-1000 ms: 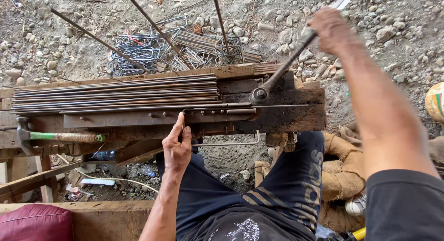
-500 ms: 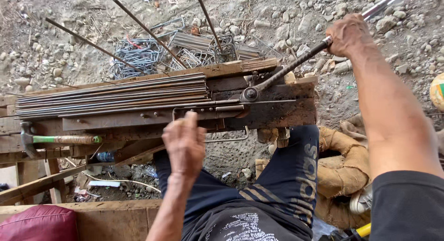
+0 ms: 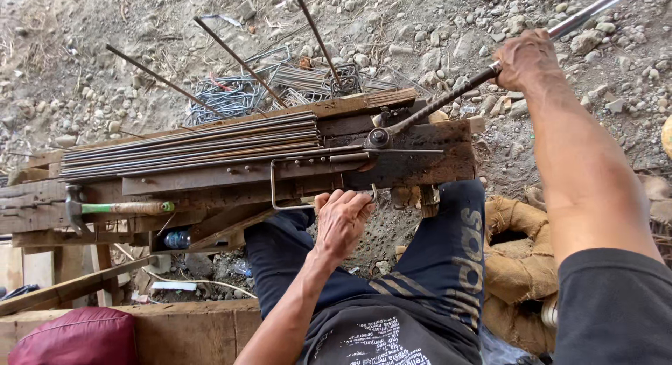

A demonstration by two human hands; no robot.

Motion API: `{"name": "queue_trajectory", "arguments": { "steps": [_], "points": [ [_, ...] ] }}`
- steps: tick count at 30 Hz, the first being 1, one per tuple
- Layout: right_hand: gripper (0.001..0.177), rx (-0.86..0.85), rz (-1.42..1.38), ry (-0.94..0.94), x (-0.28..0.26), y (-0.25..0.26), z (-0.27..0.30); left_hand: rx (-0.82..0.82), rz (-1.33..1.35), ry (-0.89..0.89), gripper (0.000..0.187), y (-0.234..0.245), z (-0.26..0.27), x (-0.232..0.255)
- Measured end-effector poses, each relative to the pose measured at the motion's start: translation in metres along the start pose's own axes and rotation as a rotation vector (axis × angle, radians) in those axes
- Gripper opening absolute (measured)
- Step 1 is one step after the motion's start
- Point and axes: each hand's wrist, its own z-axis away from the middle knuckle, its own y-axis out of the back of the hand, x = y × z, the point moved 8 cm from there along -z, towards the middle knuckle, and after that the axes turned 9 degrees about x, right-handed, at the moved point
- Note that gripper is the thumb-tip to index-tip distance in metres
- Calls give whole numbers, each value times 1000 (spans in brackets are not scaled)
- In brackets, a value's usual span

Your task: The person bends metal rods using a manual bending machine, repeatedly inserting rods into the jig, rotating the crank to bend them, and using a hammer to adjust the shape. The person also uses a metal bar to assist in the bending process.

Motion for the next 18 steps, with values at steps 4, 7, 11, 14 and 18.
{"name": "queue_trajectory", "arguments": {
  "steps": [4, 7, 11, 14, 18],
  "points": [
    [34, 48, -321, -145, 16, -8, 57, 15, 57, -25, 21, 2, 0, 0],
    [28, 29, -2128, -605, 19, -32, 113, 16, 30, -25, 23, 2, 2, 0],
    [33, -19, 368, -11, 11, -38, 148, 33, 15, -38, 22, 2, 5, -5],
    [33, -34, 356, -45, 9, -53, 177, 41, 47, -33, 17, 1, 6, -7],
    [34, 71, -313, -283, 15, -67, 211, 108, 74, -40, 16, -3, 8, -11]
  ]
}}
